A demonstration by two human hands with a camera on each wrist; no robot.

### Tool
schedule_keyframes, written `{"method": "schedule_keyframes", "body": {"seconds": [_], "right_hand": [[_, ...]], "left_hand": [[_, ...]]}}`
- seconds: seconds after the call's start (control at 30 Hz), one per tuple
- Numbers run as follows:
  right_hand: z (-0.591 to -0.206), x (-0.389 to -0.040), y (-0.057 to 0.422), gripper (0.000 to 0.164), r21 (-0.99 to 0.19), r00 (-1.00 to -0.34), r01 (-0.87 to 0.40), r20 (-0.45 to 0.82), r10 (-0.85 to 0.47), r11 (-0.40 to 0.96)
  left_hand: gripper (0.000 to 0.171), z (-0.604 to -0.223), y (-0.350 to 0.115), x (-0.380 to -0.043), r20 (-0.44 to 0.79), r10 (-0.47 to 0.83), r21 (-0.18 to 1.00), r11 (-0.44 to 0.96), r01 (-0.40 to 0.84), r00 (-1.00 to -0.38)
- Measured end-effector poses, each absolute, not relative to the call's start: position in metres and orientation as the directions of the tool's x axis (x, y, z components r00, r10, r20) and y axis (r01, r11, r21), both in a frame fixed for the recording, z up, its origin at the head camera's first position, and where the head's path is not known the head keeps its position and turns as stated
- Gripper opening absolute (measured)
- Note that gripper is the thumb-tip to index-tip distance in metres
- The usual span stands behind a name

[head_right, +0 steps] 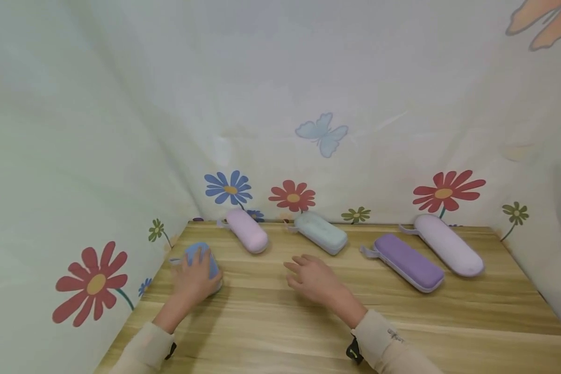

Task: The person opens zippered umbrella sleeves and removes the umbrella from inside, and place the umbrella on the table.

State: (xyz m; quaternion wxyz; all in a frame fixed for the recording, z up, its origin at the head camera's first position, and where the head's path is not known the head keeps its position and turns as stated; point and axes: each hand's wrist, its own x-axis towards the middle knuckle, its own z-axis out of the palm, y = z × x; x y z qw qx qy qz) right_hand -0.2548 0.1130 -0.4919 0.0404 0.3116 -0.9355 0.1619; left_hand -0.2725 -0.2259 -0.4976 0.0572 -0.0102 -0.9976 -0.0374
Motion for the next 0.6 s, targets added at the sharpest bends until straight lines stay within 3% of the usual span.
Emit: {"method": "schedule_keyframes", "body": {"seconds": [0.27, 0.6], "right_hand": [[-0.488, -0.263, 0.089, 0.044, -0.236, -0.782, -0.624, 0.195, -0.593, 0.745], [-0.477, -0.271, 0.06, 0.044, -0.291, -0.807, -0.59, 0.173, -0.565, 0.753]], "left_hand": [[0.089, -0.502, -0.241, -0.276, 0.076, -0.103, 0.19, 0.978, -0.087, -0.992], [0.1, -0.506, -0.245, -0.282, -0.026, -0.163, 0.303, 0.939, -0.163, -0.986]]}}
